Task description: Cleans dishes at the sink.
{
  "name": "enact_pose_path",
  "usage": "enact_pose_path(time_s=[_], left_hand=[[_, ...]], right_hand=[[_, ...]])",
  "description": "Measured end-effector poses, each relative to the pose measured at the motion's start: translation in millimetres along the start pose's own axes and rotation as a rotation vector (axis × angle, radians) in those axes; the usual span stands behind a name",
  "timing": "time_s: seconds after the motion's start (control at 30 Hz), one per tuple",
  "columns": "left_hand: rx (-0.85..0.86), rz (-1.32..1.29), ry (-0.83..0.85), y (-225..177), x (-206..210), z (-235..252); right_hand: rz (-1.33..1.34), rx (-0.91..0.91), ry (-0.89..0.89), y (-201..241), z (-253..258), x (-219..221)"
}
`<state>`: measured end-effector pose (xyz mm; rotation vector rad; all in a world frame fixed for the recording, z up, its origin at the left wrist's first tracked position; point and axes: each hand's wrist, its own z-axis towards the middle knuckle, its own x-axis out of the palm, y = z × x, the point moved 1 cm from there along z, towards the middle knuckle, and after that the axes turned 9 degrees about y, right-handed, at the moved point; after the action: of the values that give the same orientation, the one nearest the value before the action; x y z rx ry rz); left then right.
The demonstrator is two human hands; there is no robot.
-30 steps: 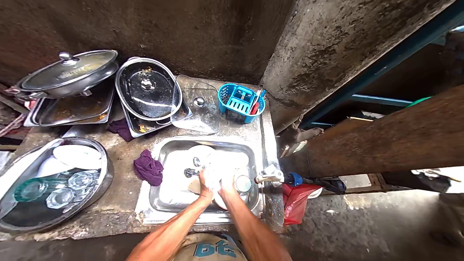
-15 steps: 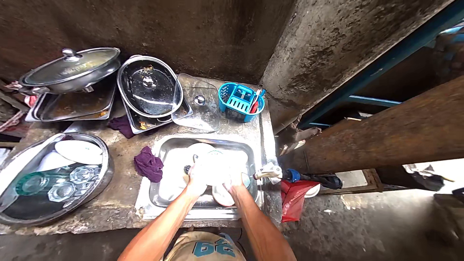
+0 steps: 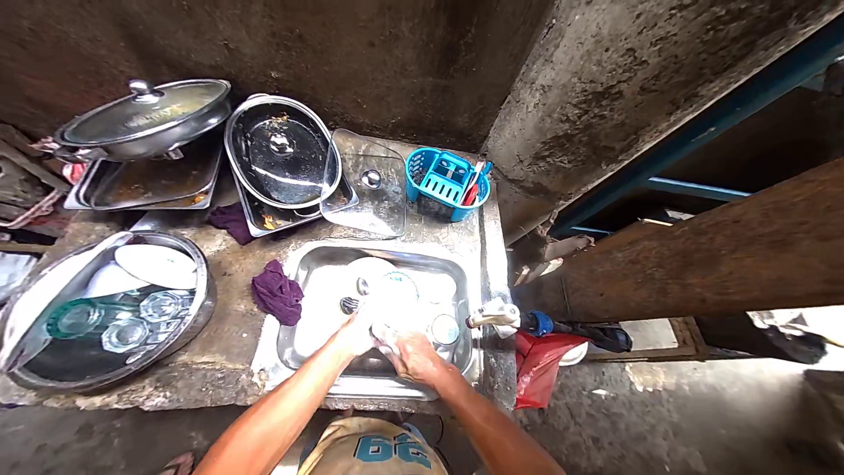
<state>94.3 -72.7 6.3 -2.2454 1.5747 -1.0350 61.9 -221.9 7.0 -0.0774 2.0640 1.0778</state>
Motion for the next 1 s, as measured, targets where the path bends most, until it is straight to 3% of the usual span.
enact_pose_path(time_s=[0.07,0.17,0.27,0.37,0.47,0.57,0.8,0.93,1.0], left_hand=[[-0.024,0.088,0.062,7.9,-3.9,-2.1],[0.243,0.373,0.117,17.1,9.1,-12.0],[0.364,0.459,0.036,19.9,8.0,-5.0],[0.341,0.553,-0.029,12.3,-8.9,4.8],[0.241,0.855,-0.048,7.2,-16.6,4.0],[0.168,0.806,-0.026,10.8,-6.6,-1.4],[-0.033,0.436,0.050,32.6,-2.6,-13.2],[0.021,0.594,0.026,35.0,-20.6,8.9],[0.002,0.663,0.001,30.9,-31.4,19.2]], right_hand=[[-0.091,-0.034,-0.063,-14.5,-3.4,10.8],[-0.088,0.033,-0.116,-13.7,-1.9,8.2],[-0.107,0.126,0.070,-9.5,-3.0,-5.9],[-0.167,0.203,0.351,-6.9,-9.7,-31.7],[-0.260,0.337,0.465,-4.9,-7.0,-51.2],[-0.294,0.373,0.383,-2.3,2.8,-56.0],[-0.312,0.138,0.065,-14.6,14.7,-37.0],[-0.196,0.284,0.273,-16.3,14.2,-21.9],[-0.095,0.266,0.380,-15.0,2.4,-17.7]])
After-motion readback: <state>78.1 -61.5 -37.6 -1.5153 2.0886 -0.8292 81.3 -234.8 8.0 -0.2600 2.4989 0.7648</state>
